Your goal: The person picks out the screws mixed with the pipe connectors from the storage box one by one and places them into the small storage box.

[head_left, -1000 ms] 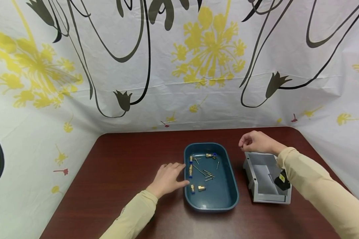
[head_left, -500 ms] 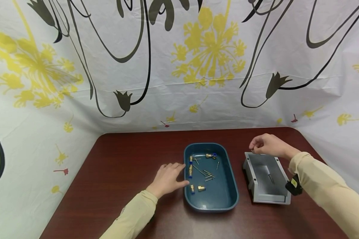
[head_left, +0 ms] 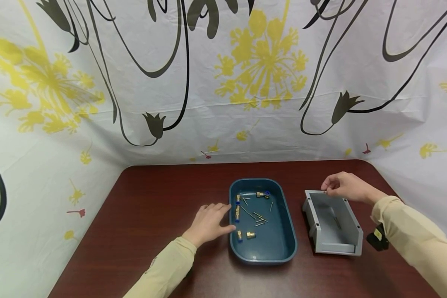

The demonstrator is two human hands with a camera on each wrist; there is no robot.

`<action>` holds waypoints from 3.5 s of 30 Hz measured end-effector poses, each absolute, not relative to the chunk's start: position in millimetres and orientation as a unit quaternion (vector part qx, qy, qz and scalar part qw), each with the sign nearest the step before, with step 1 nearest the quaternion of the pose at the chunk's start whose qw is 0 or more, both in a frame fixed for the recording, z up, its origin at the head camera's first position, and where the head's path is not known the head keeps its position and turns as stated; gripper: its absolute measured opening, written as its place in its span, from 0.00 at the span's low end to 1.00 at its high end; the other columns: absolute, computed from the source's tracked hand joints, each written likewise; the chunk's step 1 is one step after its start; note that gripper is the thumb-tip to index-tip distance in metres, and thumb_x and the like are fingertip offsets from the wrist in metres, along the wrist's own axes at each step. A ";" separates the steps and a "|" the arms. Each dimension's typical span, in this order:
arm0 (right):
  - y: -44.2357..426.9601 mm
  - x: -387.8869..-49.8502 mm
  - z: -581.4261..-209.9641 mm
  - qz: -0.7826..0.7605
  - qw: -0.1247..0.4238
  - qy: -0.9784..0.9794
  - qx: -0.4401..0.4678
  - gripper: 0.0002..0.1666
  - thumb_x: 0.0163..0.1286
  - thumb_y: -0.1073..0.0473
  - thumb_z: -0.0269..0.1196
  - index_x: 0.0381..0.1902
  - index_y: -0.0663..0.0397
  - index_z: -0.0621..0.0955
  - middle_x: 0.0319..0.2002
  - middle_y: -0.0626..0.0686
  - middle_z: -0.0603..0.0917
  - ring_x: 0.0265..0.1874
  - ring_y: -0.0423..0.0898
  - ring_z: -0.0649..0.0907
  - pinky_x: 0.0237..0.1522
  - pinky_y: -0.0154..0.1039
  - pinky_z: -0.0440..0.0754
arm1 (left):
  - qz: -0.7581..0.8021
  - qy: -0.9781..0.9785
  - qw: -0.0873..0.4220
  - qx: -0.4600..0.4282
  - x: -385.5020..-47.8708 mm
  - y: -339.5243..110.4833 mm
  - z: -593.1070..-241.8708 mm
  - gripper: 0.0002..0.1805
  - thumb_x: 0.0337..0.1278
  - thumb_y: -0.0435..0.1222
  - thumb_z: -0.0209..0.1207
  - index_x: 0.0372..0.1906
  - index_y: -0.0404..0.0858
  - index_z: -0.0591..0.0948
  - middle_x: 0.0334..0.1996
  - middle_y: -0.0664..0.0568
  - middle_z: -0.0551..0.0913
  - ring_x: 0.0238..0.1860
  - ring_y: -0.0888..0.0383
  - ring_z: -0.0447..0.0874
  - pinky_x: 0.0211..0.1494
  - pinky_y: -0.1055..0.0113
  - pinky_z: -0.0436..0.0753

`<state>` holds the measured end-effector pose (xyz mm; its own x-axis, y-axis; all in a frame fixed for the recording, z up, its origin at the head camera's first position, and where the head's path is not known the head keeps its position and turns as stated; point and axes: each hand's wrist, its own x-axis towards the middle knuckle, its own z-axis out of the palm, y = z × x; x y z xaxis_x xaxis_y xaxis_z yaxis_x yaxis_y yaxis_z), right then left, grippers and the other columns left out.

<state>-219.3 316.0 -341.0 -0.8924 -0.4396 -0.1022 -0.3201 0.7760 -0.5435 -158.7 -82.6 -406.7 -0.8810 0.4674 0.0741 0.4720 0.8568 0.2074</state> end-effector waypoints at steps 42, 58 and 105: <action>321.9 -218.2 -349.0 -0.280 0.120 0.927 -0.219 0.06 0.57 0.66 0.58 0.34 0.60 0.77 0.27 0.50 0.78 0.24 0.40 0.74 0.25 0.36 0.72 | -0.106 -0.964 0.017 -0.243 -159.2 -81.5 -407.7 0.34 0.45 0.56 0.58 0.56 0.41 0.72 0.49 0.50 0.75 0.49 0.52 0.72 0.50 0.51 0.68; 272.6 -234.3 -320.0 -0.279 0.117 0.919 -0.253 0.04 0.59 0.63 0.59 0.34 0.55 0.77 0.27 0.51 0.80 0.26 0.44 0.76 0.29 0.39 0.73 | -0.107 -0.964 0.021 -0.244 -158.5 -82.4 -408.5 0.34 0.45 0.56 0.58 0.56 0.41 0.72 0.49 0.50 0.75 0.49 0.52 0.72 0.50 0.51 0.68; 120.9 -241.5 -396.4 -0.285 0.232 0.896 -0.248 0.06 0.54 0.67 0.61 0.32 0.61 0.78 0.25 0.47 0.78 0.25 0.42 0.75 0.29 0.37 0.74 | -0.112 -0.962 0.022 -0.248 -157.9 -83.2 -408.9 0.34 0.46 0.57 0.57 0.57 0.41 0.71 0.48 0.51 0.76 0.47 0.54 0.73 0.49 0.52 0.69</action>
